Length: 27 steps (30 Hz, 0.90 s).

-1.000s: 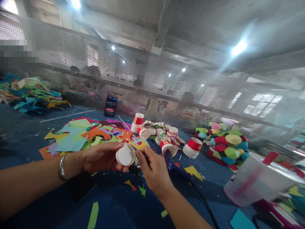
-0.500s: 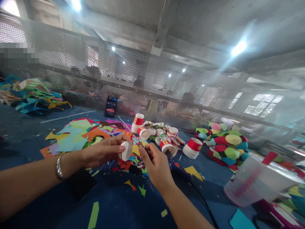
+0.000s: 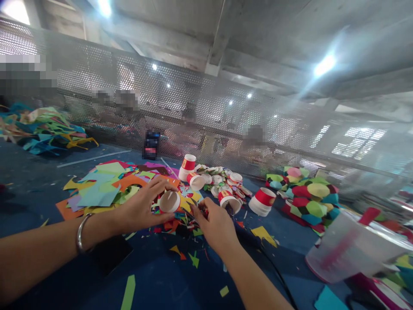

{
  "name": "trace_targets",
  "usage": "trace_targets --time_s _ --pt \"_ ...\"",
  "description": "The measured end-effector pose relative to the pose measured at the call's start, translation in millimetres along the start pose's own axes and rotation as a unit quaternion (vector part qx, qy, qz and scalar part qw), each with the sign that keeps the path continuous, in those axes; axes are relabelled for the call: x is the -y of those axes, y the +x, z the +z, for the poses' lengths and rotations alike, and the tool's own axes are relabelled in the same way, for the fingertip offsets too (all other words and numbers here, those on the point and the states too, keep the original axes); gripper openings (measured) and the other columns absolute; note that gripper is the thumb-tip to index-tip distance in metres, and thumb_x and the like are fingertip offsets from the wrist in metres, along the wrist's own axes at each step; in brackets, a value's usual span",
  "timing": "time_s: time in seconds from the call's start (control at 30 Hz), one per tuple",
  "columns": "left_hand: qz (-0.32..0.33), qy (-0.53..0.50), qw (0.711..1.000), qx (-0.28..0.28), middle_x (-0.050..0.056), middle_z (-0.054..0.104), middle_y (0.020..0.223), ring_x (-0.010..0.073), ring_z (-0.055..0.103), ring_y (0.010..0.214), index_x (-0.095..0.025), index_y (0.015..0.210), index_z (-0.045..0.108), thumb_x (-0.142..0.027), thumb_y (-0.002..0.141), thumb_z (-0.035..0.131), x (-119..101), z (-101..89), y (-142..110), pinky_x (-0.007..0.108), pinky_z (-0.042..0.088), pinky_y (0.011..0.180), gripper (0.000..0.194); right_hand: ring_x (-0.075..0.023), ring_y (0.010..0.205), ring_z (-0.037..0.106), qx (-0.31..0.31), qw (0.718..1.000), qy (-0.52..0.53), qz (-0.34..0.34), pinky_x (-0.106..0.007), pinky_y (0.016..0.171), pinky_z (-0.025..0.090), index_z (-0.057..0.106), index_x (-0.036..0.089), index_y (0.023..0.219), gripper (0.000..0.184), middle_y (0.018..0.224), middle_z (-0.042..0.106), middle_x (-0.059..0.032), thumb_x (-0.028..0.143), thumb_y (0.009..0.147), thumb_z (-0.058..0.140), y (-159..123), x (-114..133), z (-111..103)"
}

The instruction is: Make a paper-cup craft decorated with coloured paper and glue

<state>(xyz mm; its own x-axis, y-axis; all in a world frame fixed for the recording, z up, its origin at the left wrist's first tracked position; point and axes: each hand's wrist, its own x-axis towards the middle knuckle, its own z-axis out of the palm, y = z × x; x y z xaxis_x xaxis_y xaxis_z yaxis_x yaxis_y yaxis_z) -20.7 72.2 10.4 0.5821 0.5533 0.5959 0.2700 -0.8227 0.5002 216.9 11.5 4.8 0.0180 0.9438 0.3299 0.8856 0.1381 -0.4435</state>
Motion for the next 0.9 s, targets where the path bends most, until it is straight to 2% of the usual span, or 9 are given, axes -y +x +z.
trace_targets --time_s 0.1,0.17,0.23,0.3,0.37,0.5,0.67,0.9 --pt "-0.019 -0.027 0.999 0.04 0.008 0.055 0.112 0.0244 0.054 0.101 -0.021 0.117 0.054 -0.046 0.077 0.073 -14.3 -1.3 -4.1 0.038 0.046 0.086 0.051 -0.0188 0.06 0.056 -0.008 0.999 0.034 0.002 -0.029 0.057 0.037 0.061 0.023 0.088 0.041 0.066 0.063 -0.0003 0.062 0.094 0.047 1.9 -0.8 -0.3" --pt "-0.025 -0.059 0.99 0.125 0.007 0.057 0.11 0.0238 0.057 0.097 -0.021 0.115 0.055 -0.05 0.075 0.074 -25.4 0.5 -8.4 0.038 0.048 0.084 0.053 -0.0187 0.06 0.056 -0.015 0.999 0.052 0.007 -0.029 0.057 0.038 0.061 0.023 0.09 0.041 0.065 0.061 0.0007 0.062 0.094 0.048 3.2 -1.7 -0.6" --pt "0.007 -0.077 0.976 0.206 0.007 0.059 0.112 0.0241 0.058 0.097 -0.022 0.116 0.056 -0.049 0.073 0.076 -34.5 3.9 -12.6 0.037 0.048 0.083 0.055 -0.0184 0.059 0.055 -0.025 0.998 0.062 0.005 -0.029 0.056 0.038 0.061 0.022 0.094 0.041 0.064 0.059 0.0016 0.061 0.094 0.048 4.2 -2.4 -0.9" --pt "0.046 -0.082 0.963 0.253 0.008 0.059 0.113 0.0242 0.059 0.096 -0.021 0.117 0.056 -0.045 0.071 0.077 -39.0 7.1 -15.3 0.036 0.049 0.082 0.056 -0.0182 0.058 0.054 -0.036 0.997 0.066 -0.002 -0.029 0.055 0.038 0.061 0.022 0.099 0.04 0.064 0.056 0.0023 0.06 0.093 0.05 4.5 -2.2 -1.0" --pt "0.063 -0.079 0.96 0.26 0.009 0.059 0.114 0.025 0.059 0.097 -0.021 0.117 0.055 -0.044 0.071 0.076 -38.6 8.5 -16.2 0.036 0.049 0.083 0.055 -0.0181 0.058 0.053 -0.04 0.997 0.065 -0.013 -0.029 0.055 0.038 0.061 0.022 0.103 0.038 0.064 0.055 0.0028 0.057 0.093 0.051 4.0 -0.9 -1.0" --pt "0.052 -0.046 0.966 0.248 0.011 0.058 0.118 0.0282 0.058 0.103 -0.021 0.117 0.054 -0.045 0.072 0.074 -29.0 6.8 -15.4 0.041 0.048 0.089 0.055 -0.0183 0.063 0.056 -0.025 0.996 0.081 -0.026 -0.029 0.059 0.04 0.059 0.022 0.108 0.035 0.069 0.058 0.0023 0.053 0.095 0.051 2.1 2.3 -0.6" --pt "0.06 -0.03 0.96 0.273 0.013 0.055 0.122 0.0305 0.055 0.109 -0.02 0.117 0.056 -0.043 0.069 0.077 -20.3 8.5 -15.8 0.044 0.047 0.094 0.057 -0.0198 0.07 0.058 -0.011 0.994 0.109 -0.017 -0.031 0.064 0.043 0.059 0.022 0.111 0.037 0.076 0.061 0.0002 0.054 0.094 0.053 0.8 5.6 -2.1" --pt "-0.038 -0.105 0.962 0.249 0.011 0.052 0.127 0.0295 0.055 0.111 -0.022 0.121 0.058 -0.05 0.066 0.078 -18.9 13.8 -9.8 0.043 0.048 0.094 0.065 -0.0194 0.077 0.059 0.018 0.984 0.174 -0.031 -0.031 0.069 0.045 0.058 0.022 0.116 0.038 0.086 0.061 -0.001 0.054 0.095 0.054 -1.3 14.4 1.0"
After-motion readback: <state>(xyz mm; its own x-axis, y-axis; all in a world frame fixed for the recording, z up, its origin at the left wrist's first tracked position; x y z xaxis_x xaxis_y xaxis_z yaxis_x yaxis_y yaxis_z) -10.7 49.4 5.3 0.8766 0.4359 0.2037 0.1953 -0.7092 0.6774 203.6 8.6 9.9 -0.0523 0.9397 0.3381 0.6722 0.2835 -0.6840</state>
